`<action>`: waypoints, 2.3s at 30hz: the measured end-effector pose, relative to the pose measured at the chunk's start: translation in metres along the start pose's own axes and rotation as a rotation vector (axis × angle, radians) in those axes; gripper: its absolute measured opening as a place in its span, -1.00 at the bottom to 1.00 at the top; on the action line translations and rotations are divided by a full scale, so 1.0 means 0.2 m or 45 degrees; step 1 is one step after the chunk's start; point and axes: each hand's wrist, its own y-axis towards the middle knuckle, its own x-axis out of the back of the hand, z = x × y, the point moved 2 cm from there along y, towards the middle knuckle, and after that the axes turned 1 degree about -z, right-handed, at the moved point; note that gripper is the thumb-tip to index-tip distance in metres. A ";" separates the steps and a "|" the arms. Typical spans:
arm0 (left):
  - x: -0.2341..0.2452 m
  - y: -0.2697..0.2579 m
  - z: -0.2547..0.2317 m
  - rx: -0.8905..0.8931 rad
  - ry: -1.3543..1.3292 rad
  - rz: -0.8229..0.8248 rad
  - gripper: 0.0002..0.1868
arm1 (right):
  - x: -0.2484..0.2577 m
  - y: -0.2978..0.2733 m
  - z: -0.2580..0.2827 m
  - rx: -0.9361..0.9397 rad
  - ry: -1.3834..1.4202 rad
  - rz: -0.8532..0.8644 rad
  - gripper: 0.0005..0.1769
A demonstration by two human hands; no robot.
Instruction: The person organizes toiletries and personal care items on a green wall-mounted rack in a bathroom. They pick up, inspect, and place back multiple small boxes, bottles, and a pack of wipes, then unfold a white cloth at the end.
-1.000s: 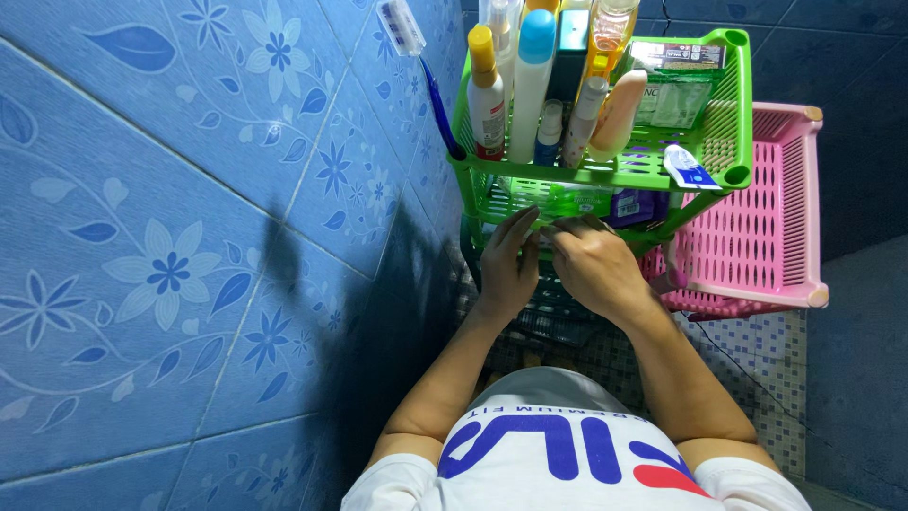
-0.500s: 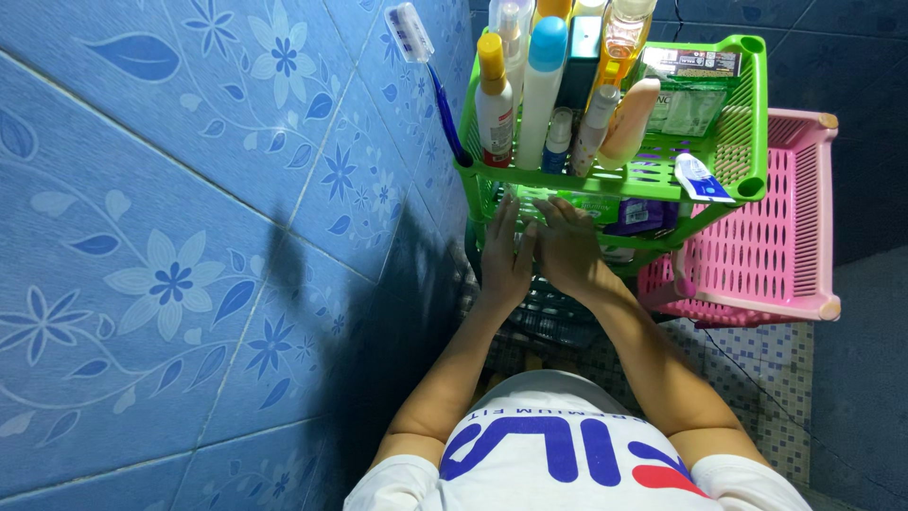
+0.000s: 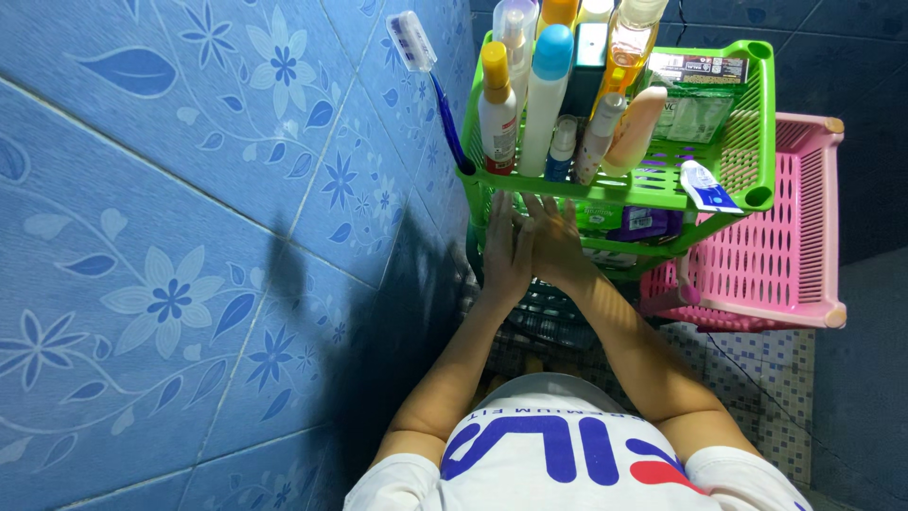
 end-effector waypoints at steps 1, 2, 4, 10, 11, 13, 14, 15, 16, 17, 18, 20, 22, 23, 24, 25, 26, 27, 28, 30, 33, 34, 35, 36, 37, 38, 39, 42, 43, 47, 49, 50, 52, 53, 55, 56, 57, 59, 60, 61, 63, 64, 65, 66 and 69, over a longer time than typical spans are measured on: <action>0.00 0.01 0.01 0.011 0.010 0.016 -0.37 | 0.00 0.01 0.00 -0.014 -0.019 0.040 -0.32; -0.01 0.01 0.01 0.023 0.019 0.033 -0.37 | -0.01 0.03 0.00 -0.029 -0.038 0.082 -0.30; -0.01 0.01 0.02 0.035 0.026 0.046 -0.37 | -0.02 0.05 -0.01 -0.047 -0.094 0.156 -0.27; -0.03 0.01 0.04 0.020 -0.005 0.025 -0.38 | -0.04 0.06 -0.05 -0.026 -0.173 0.190 -0.27; -0.03 0.02 0.04 0.014 -0.017 0.024 -0.38 | -0.04 0.06 -0.06 -0.052 -0.153 0.228 -0.28; -0.03 0.02 0.04 0.021 -0.027 0.026 -0.37 | -0.05 0.06 -0.07 -0.054 -0.150 0.242 -0.29; -0.03 0.02 0.04 0.033 -0.026 0.029 -0.36 | -0.05 0.06 -0.07 -0.031 -0.167 0.217 -0.30; -0.03 0.02 0.04 0.045 -0.026 0.032 -0.35 | -0.05 0.06 -0.07 -0.007 -0.184 0.193 -0.31; -0.03 0.03 0.04 0.066 -0.040 0.047 -0.34 | -0.04 0.06 -0.08 0.001 -0.171 0.150 -0.29; -0.03 0.03 0.04 0.086 -0.053 0.063 -0.33 | -0.04 0.05 -0.08 0.008 -0.158 0.108 -0.27; -0.03 0.04 0.03 0.107 -0.067 0.079 -0.32 | -0.04 0.05 -0.08 0.016 -0.145 0.066 -0.24; -0.02 0.04 0.01 0.064 -0.013 0.048 -0.33 | -0.04 0.03 -0.09 0.023 -0.186 0.045 -0.29; -0.01 0.06 -0.02 0.097 -0.065 0.053 -0.32 | -0.03 0.01 -0.09 0.037 -0.171 -0.022 -0.32; 0.00 0.07 -0.04 0.153 -0.143 0.075 -0.30 | -0.02 0.00 -0.08 0.047 -0.135 -0.077 -0.33; 0.00 0.07 -0.06 0.208 -0.221 0.098 -0.28 | 0.00 -0.01 -0.08 0.058 -0.098 -0.133 -0.33; 0.01 0.07 -0.07 0.331 -0.210 0.138 -0.26 | 0.01 -0.01 -0.06 0.115 -0.158 -0.160 -0.44; 0.02 0.07 -0.09 0.453 -0.199 0.181 -0.23 | 0.04 -0.02 -0.05 0.171 -0.217 -0.187 -0.55; 0.02 0.06 -0.10 0.575 -0.188 0.223 -0.20 | 0.07 -0.03 -0.04 0.227 -0.277 -0.214 -0.65; 0.02 0.07 -0.11 0.497 -0.219 0.190 -0.22 | 0.09 -0.03 -0.02 0.166 -0.205 -0.207 -0.54; 0.02 0.06 -0.12 0.341 -0.283 0.122 -0.27 | 0.14 -0.05 0.01 0.045 -0.060 -0.192 -0.30; 0.01 0.05 -0.11 0.017 -0.179 0.024 -0.34 | 0.22 -0.08 0.05 0.050 -0.070 -0.253 -0.26; 0.01 0.04 -0.11 0.021 -0.153 0.019 -0.35 | 0.23 -0.08 0.06 0.029 -0.057 -0.243 -0.26; 0.01 0.04 -0.10 0.025 -0.127 0.015 -0.35 | 0.25 -0.09 0.07 0.009 -0.043 -0.233 -0.25; 0.01 0.04 -0.11 0.027 -0.102 0.011 -0.35 | 0.26 -0.10 0.07 -0.012 -0.030 -0.225 -0.23; 0.01 0.04 -0.11 0.021 -0.086 0.000 -0.35 | 0.27 -0.10 0.08 0.021 -0.034 -0.249 -0.23; 0.01 0.04 -0.12 0.015 -0.070 -0.011 -0.35 | 0.28 -0.11 0.08 0.054 -0.038 -0.272 -0.23; 0.01 0.04 -0.13 0.009 -0.054 -0.021 -0.35 | 0.30 -0.11 0.09 0.087 -0.042 -0.296 -0.23; 0.02 0.04 -0.14 -0.038 0.095 -0.044 -0.36 | 0.34 -0.14 0.12 0.109 0.029 -0.382 -0.32; 0.02 0.04 -0.15 -0.052 0.088 -0.052 -0.36 | 0.37 -0.15 0.14 0.120 0.049 -0.407 -0.33; 0.04 0.02 -0.18 0.048 -0.178 -0.032 -0.38 | 0.42 -0.20 0.18 0.121 0.071 -0.449 -0.35; 0.04 0.02 -0.18 0.108 -0.346 -0.019 -0.40 | 0.43 -0.21 0.19 0.111 0.040 -0.436 -0.38; 0.03 0.01 -0.18 0.105 -0.389 -0.023 -0.42 | 0.43 -0.22 0.20 0.108 0.019 -0.427 -0.40; 0.02 0.01 -0.16 0.132 -0.487 -0.017 -0.44 | 0.44 -0.24 0.21 0.106 -0.016 -0.415 -0.44; 0.01 0.01 -0.15 0.162 -0.543 -0.008 -0.45 | 0.44 -0.25 0.22 0.107 -0.029 -0.412 -0.45; 0.00 -0.01 -0.13 0.266 -0.760 0.015 -0.46 | 0.45 -0.28 0.23 0.117 -0.035 -0.415 -0.47; -0.01 -0.01 -0.13 0.338 -0.922 0.029 -0.45 | 0.46 -0.29 0.24 0.129 -0.029 -0.425 -0.48; -0.01 -0.02 -0.13 0.409 -1.084 0.042 -0.45 | 0.46 -0.30 0.25 0.141 -0.023 -0.434 -0.49; 0.00 -0.03 -0.15 0.451 -1.139 0.033 -0.47 | 0.48 -0.33 0.26 0.164 -0.028 -0.436 -0.49; 0.00 -0.03 -0.16 0.470 -1.167 0.027 -0.48 | 0.49 -0.34 0.27 0.178 -0.032 -0.438 -0.49; 0.01 -0.03 -0.17 0.498 -1.193 0.025 -0.48 | 0.50 -0.35 0.28 0.191 -0.063 -0.425 -0.52; 0.02 -0.05 -0.20 0.556 -1.245 0.023 -0.48 | 0.52 -0.36 0.30 0.216 -0.126 -0.400 -0.56; 0.03 -0.05 -0.21 0.560 -1.261 0.034 -0.49 | 0.53 -0.37 0.32 0.233 -0.124 -0.412 -0.55; 0.04 -0.06 -0.21 0.564 -1.276 0.044 -0.50 | 0.55 -0.38 0.33 0.251 -0.122 -0.424 -0.55; 0.04 -0.06 -0.21 0.568 -1.291 0.055 -0.51 | 0.57 -0.39 0.34 0.268 -0.120 -0.437 -0.54; 0.05 -0.08 -0.21 0.528 -1.384 0.053 -0.60 | 0.61 -0.42 0.37 0.276 -0.114 -0.469 -0.49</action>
